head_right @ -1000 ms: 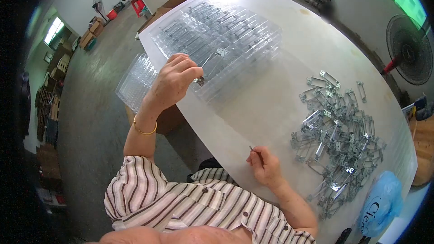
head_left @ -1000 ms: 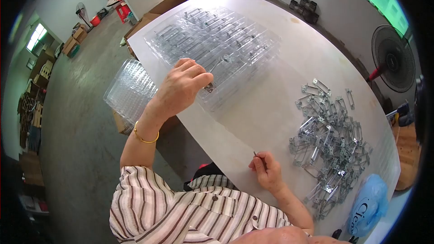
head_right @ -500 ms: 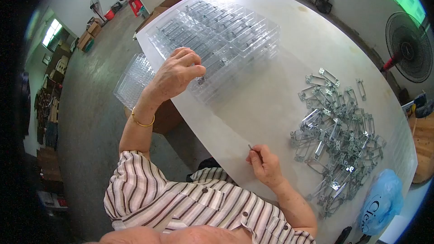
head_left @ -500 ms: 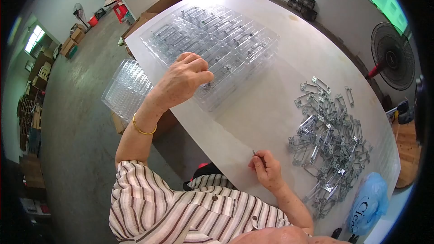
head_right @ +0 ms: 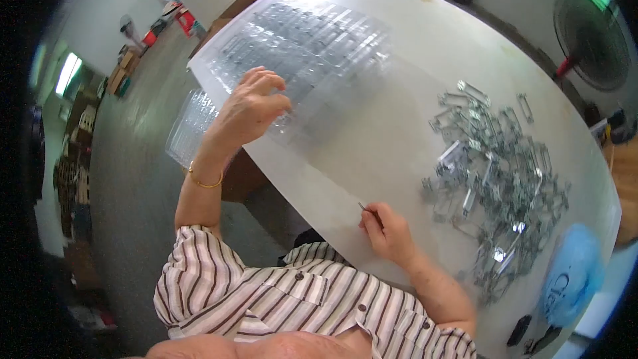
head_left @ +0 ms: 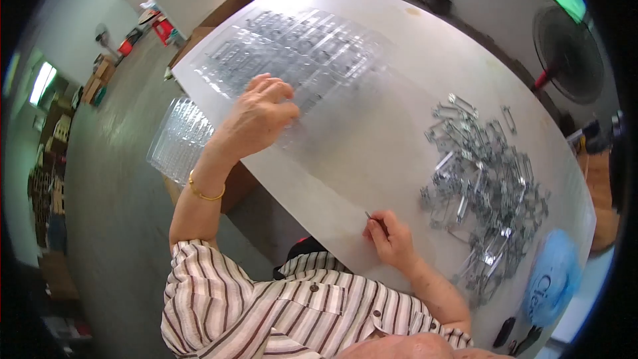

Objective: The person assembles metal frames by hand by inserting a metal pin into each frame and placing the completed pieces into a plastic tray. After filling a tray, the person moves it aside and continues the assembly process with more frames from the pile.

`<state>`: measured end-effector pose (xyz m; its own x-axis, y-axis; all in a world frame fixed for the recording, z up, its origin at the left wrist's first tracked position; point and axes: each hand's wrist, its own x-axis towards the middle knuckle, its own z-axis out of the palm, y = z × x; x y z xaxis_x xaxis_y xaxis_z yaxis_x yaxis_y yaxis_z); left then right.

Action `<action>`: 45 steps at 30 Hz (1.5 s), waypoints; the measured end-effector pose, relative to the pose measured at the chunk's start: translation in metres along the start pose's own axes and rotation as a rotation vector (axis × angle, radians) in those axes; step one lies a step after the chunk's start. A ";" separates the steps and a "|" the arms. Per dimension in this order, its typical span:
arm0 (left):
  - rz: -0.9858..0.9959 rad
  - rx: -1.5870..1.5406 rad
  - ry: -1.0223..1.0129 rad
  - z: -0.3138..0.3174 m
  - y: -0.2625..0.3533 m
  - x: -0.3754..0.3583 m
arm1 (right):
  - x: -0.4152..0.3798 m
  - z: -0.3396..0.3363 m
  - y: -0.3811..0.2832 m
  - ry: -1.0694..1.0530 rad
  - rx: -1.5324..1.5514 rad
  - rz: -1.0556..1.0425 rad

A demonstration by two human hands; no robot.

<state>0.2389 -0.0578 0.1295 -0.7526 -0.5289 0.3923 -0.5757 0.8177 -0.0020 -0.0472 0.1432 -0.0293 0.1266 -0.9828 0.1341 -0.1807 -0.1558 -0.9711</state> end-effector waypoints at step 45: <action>-0.003 -0.315 -0.196 0.294 0.149 0.334 | 0.000 0.005 0.010 -0.143 -0.282 -0.281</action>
<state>-0.1921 -0.1792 -0.0098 -0.8155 -0.5402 0.2079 -0.4745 0.8296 0.2943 -0.0444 0.1424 -0.0401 0.3395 -0.8776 0.3384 -0.3772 -0.4566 -0.8058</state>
